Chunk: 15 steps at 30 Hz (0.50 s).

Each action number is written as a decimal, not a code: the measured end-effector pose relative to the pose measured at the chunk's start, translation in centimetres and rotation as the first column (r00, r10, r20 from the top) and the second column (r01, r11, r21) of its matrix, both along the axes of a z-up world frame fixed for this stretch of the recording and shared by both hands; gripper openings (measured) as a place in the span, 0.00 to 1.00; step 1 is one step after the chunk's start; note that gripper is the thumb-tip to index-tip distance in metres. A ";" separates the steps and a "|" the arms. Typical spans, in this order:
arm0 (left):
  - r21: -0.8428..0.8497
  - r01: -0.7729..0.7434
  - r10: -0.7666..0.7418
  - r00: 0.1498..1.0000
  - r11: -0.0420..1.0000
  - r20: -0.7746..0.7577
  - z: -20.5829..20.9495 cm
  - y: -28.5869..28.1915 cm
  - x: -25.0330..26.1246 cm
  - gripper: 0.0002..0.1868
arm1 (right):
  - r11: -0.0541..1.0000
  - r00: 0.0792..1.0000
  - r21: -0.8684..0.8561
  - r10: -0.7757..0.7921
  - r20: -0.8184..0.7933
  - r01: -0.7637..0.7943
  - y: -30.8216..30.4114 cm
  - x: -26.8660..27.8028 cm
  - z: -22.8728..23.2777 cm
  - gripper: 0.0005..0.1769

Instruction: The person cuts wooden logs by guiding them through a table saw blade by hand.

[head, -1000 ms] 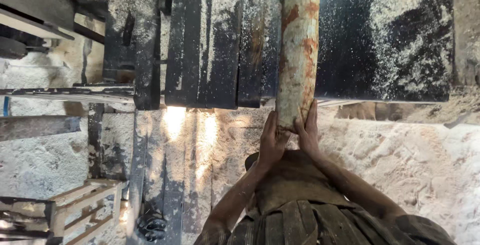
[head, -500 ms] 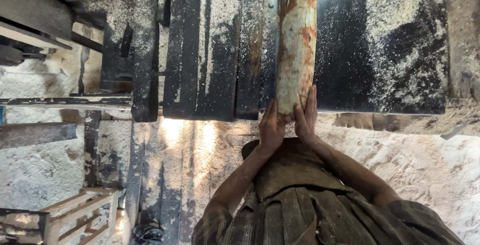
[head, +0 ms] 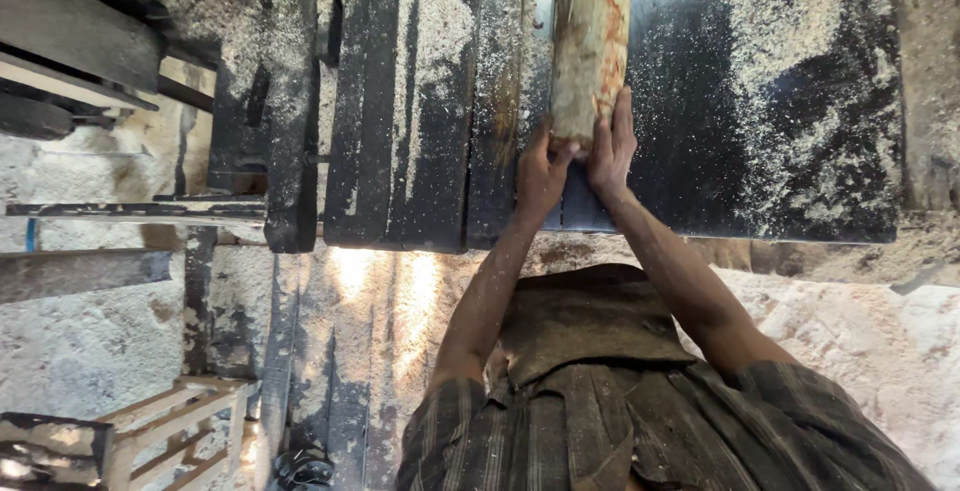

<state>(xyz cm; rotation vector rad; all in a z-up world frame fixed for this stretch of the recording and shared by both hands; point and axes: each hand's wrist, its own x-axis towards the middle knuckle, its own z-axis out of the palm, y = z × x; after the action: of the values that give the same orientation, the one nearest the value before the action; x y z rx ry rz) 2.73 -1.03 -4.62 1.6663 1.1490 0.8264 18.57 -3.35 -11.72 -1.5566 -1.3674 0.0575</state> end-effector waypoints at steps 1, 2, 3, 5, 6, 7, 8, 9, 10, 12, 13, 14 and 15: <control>0.002 0.000 0.000 1.000 1.000 -0.006 0.3 0.2 0.0 0.52 | 1.000 0.998 0.011 -0.022 0.051 0.021 1.1 0.7 -0.8 0.32; 0.056 -0.023 0.023 1.000 0.998 0.002 0.6 0.5 0.1 0.51 | 1.000 0.999 0.015 -0.020 0.047 0.020 2.7 1.5 -1.5 0.32; 0.110 -0.045 0.044 0.999 0.993 0.010 1.0 0.9 0.0 0.51 | 0.996 0.987 0.080 -0.044 0.152 0.032 4.2 2.3 -1.8 0.28; 0.179 -0.082 0.103 0.989 0.980 -0.107 1.7 0.5 -1.4 0.48 | 0.988 0.965 0.150 -0.070 0.251 0.033 6.3 2.9 -1.4 0.25; 0.242 -0.111 0.165 0.962 0.964 -0.216 1.9 0.0 -2.6 0.45 | 0.996 0.998 0.066 -0.055 0.013 0.054 7.3 3.1 -0.8 0.29; 0.226 -0.131 0.187 0.951 0.965 -0.246 2.0 -0.5 -3.9 0.44 | 0.998 0.973 -0.022 -0.055 -0.226 0.051 8.3 3.3 -0.1 0.33; 0.213 -0.154 0.210 0.939 0.965 -0.273 2.1 -0.7 -5.5 0.42 | 0.999 0.973 -0.018 -0.047 -0.227 0.044 9.4 3.7 0.6 0.33; 0.325 -0.166 0.279 0.898 0.931 -0.340 2.2 -0.6 -7.4 0.39 | 0.998 0.960 0.044 -0.021 -0.278 0.035 10.6 4.2 0.7 0.32; 0.432 -0.165 0.352 0.847 0.887 -0.399 2.3 -0.6 -9.2 0.36 | 0.994 0.944 0.103 0.008 -0.330 0.027 11.9 4.5 0.2 0.31; 0.299 -0.273 0.396 0.757 0.914 -0.519 2.6 -0.8 -12.5 0.37 | 0.998 0.968 -0.043 -0.056 -0.246 0.046 14.7 6.2 -0.4 0.24; 0.302 -0.281 0.405 0.752 0.911 -0.520 2.6 -1.0 -13.3 0.37 | 0.979 0.983 -0.186 -0.113 -0.145 0.085 16.0 6.8 -0.3 0.22; 0.323 -0.293 0.422 0.774 0.900 -0.473 2.6 -1.1 -14.0 0.36 | 0.982 0.992 -0.142 -0.119 0.050 0.125 17.5 7.1 -0.1 0.21; 0.344 -0.306 0.437 0.793 0.888 -0.424 2.6 -1.1 -14.5 0.34 | 0.984 0.962 -0.089 -0.131 0.242 0.156 19.2 7.5 0.5 0.21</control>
<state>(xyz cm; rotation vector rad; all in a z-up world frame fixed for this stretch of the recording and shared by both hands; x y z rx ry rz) -11.77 -2.13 -2.02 1.9649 1.8433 0.8439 26.07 15.89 -11.20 -1.7943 -1.4486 -0.1496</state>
